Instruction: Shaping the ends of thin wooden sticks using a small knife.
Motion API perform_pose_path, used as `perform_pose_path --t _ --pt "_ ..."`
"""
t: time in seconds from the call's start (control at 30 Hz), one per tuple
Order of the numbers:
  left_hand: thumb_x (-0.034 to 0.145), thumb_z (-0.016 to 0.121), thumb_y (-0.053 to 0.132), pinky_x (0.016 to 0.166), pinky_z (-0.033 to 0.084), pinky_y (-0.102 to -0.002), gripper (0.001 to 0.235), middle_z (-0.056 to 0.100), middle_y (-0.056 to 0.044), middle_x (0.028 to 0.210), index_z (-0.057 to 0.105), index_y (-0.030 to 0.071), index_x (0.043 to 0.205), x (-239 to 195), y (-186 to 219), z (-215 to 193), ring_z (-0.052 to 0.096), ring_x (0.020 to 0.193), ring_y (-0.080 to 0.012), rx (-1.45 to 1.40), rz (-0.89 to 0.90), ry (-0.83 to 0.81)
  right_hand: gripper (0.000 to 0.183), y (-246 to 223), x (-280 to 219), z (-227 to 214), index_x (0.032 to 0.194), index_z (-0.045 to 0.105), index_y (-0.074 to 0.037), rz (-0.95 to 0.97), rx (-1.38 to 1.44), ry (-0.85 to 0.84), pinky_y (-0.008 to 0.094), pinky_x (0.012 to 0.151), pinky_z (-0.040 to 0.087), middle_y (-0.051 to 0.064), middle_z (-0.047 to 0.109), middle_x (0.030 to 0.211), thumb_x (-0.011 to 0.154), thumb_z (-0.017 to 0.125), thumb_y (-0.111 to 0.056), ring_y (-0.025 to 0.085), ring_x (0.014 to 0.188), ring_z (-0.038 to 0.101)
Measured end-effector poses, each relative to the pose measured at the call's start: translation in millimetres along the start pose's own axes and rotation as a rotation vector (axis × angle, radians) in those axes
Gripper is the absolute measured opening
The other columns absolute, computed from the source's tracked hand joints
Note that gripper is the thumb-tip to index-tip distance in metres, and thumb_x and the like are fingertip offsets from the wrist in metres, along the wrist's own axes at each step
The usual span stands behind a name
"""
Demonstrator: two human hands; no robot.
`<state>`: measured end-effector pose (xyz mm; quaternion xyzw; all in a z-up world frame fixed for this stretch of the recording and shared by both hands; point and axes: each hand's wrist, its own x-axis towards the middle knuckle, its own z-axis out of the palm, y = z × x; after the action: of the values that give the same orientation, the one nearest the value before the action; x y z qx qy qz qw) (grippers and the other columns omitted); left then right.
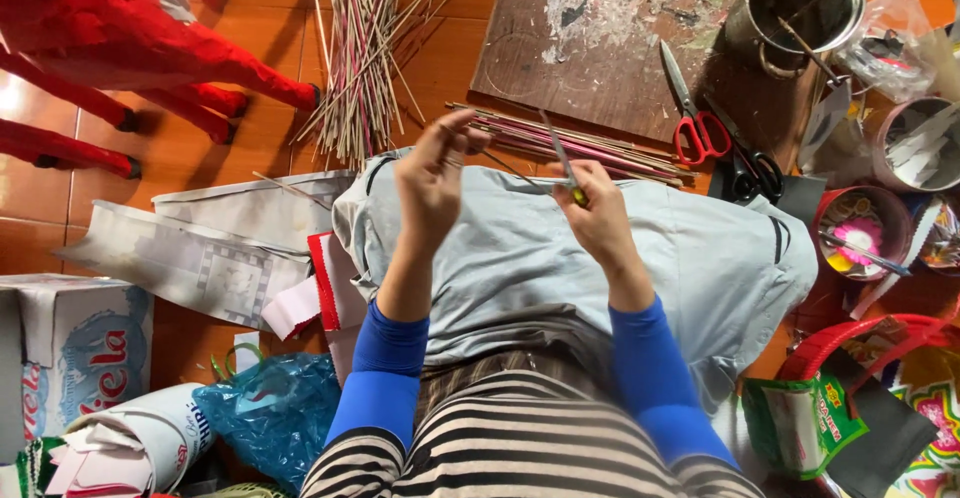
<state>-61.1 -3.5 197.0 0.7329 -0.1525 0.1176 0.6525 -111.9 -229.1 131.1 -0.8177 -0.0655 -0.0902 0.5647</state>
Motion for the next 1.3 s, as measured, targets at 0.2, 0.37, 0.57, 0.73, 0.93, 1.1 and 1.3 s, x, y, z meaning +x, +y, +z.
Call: perform_pose_path --t 0.2,0.37,0.57,0.73,0.93,1.1,1.3 --pt "0.111 0.052 0.007 0.087 0.065 -0.035 0.027 0.075 -0.015 0.103 0.059 -0.007 0.132 15.5 -16.7 -22.0 0.075 0.095 -0.0208 -0.268 -0.197 0.109 0.011 20.8 -0.2 4.1 0.101 0.078 -0.005 0.631 0.325 -0.271 0.019 0.045 0.034 -0.003 0.071 0.080 0.096 0.073 -0.013 0.000 0.054 0.046" --pt "0.110 0.053 0.009 0.084 0.065 -0.035 0.026 0.076 -0.015 0.100 0.061 -0.007 0.129 19.0 -30.9 -25.6 0.076 0.092 -0.0216 -0.332 -0.290 0.144 0.010 19.3 1.1 4.1 0.098 0.078 -0.005 0.694 0.366 -0.334 0.020 0.044 0.034 -0.002 0.070 0.075 0.092 0.073 -0.011 0.002 0.051 0.046" --pt "0.106 0.062 0.004 0.089 0.065 -0.036 0.021 0.076 -0.012 0.104 0.068 -0.004 0.124 3.6 -33.2 -16.1 0.076 0.098 -0.0209 -0.295 -0.161 0.105 0.032 7.6 1.5 10.7 0.130 0.066 -0.006 0.417 0.291 -0.145 0.020 0.051 0.045 0.000 0.062 0.086 0.101 0.067 -0.019 0.004 0.065 0.055" --pt "0.100 0.071 0.000 0.089 0.063 -0.034 0.020 0.077 -0.013 0.110 0.072 -0.001 0.120 -15.9 -14.0 11.5 0.076 0.099 -0.0197 -0.016 0.005 0.019 0.061 -63.1 2.5 -5.2 0.159 0.024 -0.013 0.373 0.764 -0.259 0.024 0.056 0.057 0.004 0.068 0.104 0.106 0.045 -0.036 0.009 0.076 0.067" --pt "0.096 0.073 -0.001 0.076 0.060 -0.034 0.024 0.075 -0.016 0.105 0.071 0.004 0.119 -26.1 8.9 31.2 0.076 0.091 -0.0273 0.244 0.197 -0.119 0.063 -89.6 -20.2 -13.2 0.166 0.028 -0.009 0.312 0.847 -0.296 0.020 0.048 0.038 0.004 0.056 0.080 0.113 0.042 -0.040 0.007 0.056 0.046" --pt "0.094 0.072 -0.003 0.073 0.059 -0.036 0.028 0.074 -0.014 0.102 0.069 0.007 0.120 -28.6 9.2 37.1 0.075 0.089 -0.0308 0.285 0.259 -0.128 0.062 -90.2 -25.3 -17.8 0.163 0.031 -0.009 0.438 0.910 -0.323 0.021 0.046 0.038 0.004 0.056 0.082 0.109 0.045 -0.036 0.007 0.055 0.047" --pt "0.094 0.072 -0.002 0.070 0.058 -0.037 0.026 0.074 -0.014 0.100 0.068 0.007 0.118 -31.3 7.6 40.1 0.074 0.085 -0.0312 0.310 0.281 -0.128 0.060 -86.3 -28.6 -18.3 0.164 0.032 -0.012 0.440 0.915 -0.313 0.021 0.048 0.039 0.004 0.056 0.082 0.109 0.046 -0.033 0.007 0.057 0.047"
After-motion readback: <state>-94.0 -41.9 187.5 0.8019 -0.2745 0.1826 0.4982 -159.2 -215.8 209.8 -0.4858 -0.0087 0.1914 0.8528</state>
